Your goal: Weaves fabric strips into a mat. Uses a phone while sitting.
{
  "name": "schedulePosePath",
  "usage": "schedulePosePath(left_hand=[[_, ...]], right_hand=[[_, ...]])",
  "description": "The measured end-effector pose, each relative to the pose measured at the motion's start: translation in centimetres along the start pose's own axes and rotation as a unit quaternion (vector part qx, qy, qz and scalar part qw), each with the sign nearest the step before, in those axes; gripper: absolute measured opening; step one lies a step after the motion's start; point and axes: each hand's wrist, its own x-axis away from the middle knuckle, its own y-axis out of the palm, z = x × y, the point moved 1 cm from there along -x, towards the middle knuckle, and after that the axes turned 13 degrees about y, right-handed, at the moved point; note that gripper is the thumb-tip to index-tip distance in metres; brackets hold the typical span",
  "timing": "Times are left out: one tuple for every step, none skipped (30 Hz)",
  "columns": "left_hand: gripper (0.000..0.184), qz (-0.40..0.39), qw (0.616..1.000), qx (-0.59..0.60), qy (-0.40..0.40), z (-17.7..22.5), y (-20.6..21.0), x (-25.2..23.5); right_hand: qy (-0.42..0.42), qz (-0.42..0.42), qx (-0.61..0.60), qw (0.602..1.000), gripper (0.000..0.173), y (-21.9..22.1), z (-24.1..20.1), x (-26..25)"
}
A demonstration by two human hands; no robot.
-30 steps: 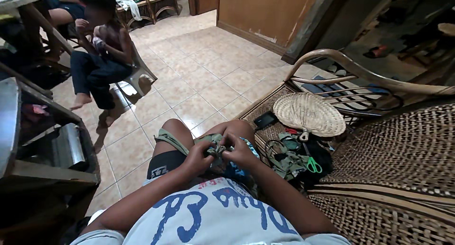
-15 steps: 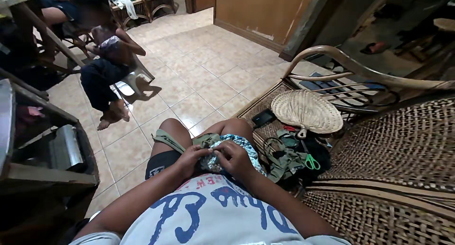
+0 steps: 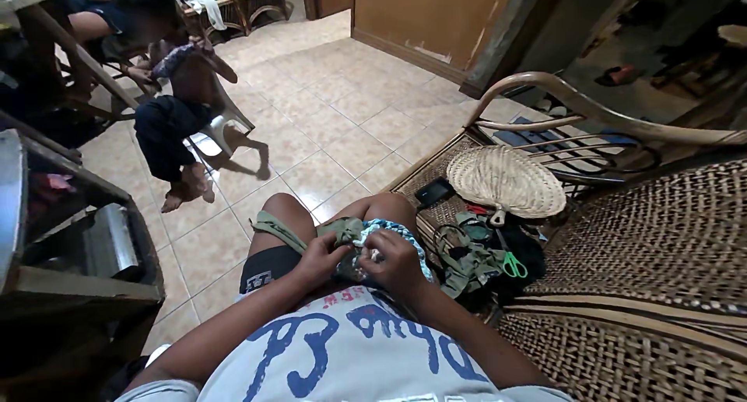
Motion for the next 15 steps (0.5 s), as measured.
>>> schedulePosePath(left_hand=[[0.024, -0.001, 1.0, -0.001, -0.014, -0.1, -0.1, 0.0], [0.028, -0.004, 1.0, 0.004, -0.029, -0.2, -0.3, 0.0], [0.029, -0.004, 0.999, 0.006, -0.036, -0.2, -0.3, 0.0], [0.029, -0.007, 0.999, -0.002, -0.031, -0.1, -0.3, 0.0], [0.03, -0.013, 0.999, -0.027, -0.013, 0.0, -0.3, 0.1], [0.031, -0.02, 0.997, -0.071, 0.02, 0.1, -0.1, 0.1], [0.033, -0.028, 0.989, -0.131, 0.063, 0.3, 0.1, 0.2], [0.037, -0.034, 0.975, -0.191, 0.111, 0.4, 0.2, 0.3], [0.036, -0.036, 0.955, -0.244, 0.165, 0.5, 0.2, 0.4], [0.032, -0.026, 0.929, -0.291, 0.227, 0.4, 0.3, 0.5], [0.026, -0.013, 0.901, -0.326, 0.287, 0.2, 0.4, 0.5], [0.023, -0.009, 0.879, -0.346, 0.327, 0.0, 0.4, 0.4], [0.021, -0.009, 0.865, -0.362, 0.349, -0.1, 0.4, 0.5], [0.02, -0.009, 0.854, -0.378, 0.358, -0.1, 0.3, 0.5], [0.019, -0.007, 0.846, -0.393, 0.359, -0.1, 0.3, 0.5]], right_hand=[[0.042, -0.026, -0.068, 0.996, 0.014, -1.0, 0.1, -0.1], [0.092, -0.059, -0.155, 0.982, 0.015, -2.0, 0.2, -0.3], [0.144, -0.096, -0.247, 0.954, 0.013, -2.9, 0.6, -0.4], [0.183, -0.126, -0.325, 0.919, 0.009, -3.4, 1.1, -0.6], [0.206, -0.154, -0.38, 0.888, 0.007, -3.6, 1.6, -0.6], [0.217, -0.178, -0.408, 0.869, 0.006, -3.6, 1.9, -0.6], [0.219, -0.2, -0.414, 0.86, 0.006, -3.6, 2.0, -0.6], [0.213, -0.221, -0.406, 0.861, 0.006, -3.5, 1.8, -0.6], [0.199, -0.243, -0.395, 0.863, 0.007, -3.4, 1.5, -0.6], [0.18, -0.265, -0.384, 0.866, 0.009, -3.2, 1.2, -0.6], [0.155, -0.286, -0.367, 0.872, 0.011, -2.9, 0.9, -0.5], [0.129, -0.306, -0.343, 0.879, 0.013, -2.7, 0.7, -0.3], [0.104, -0.322, -0.318, 0.886, 0.014, -2.5, 0.6, -0.2], [0.083, -0.335, -0.296, 0.891, 0.015, -2.4, 0.4, -0.1], [0.066, -0.344, -0.28, 0.894, 0.017, -2.4, 0.3, 0.0]])
